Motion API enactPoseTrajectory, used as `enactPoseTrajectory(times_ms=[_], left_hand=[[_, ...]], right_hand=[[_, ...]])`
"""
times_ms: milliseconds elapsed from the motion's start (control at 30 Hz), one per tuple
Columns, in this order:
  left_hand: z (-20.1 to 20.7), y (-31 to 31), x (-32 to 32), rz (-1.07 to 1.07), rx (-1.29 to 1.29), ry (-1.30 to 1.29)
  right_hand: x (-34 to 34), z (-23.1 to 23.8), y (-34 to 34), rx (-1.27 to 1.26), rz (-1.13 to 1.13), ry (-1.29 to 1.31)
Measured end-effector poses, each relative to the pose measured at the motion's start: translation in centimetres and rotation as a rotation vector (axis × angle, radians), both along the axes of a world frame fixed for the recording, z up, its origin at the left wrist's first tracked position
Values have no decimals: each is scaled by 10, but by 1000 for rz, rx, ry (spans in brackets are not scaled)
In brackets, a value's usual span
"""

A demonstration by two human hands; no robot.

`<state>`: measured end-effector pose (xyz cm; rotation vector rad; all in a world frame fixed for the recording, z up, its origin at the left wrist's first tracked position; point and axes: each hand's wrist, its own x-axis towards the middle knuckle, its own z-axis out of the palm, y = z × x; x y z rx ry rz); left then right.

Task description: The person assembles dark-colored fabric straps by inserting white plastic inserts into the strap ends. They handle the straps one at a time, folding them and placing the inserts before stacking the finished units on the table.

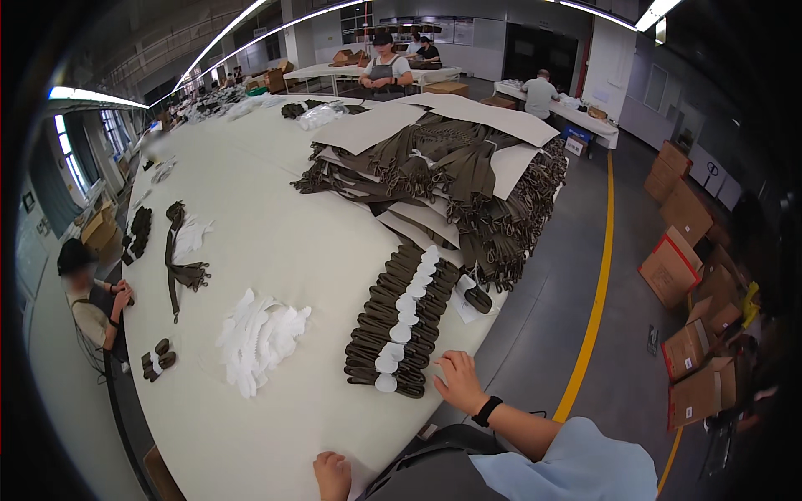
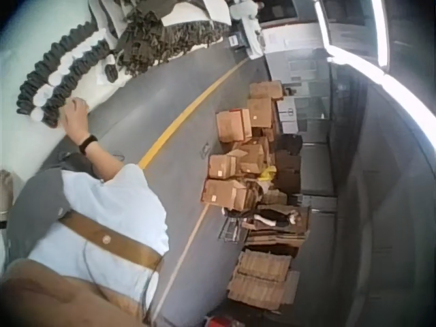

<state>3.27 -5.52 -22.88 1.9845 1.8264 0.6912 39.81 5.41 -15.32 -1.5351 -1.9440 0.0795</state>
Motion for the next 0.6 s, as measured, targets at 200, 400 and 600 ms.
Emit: enactPoseTrajectory(times_ms=[200,400,600], left_hand=[[42,39,47,-107,-150,519],[29,74,59,-207,-587,671],[-5,85,45,-353,-589,738]], right_hand=[[57,-6,-61,-72,-196,27],[99,-48,-148,-253,-391,90],[86,-80,-222,-635,-392,70]])
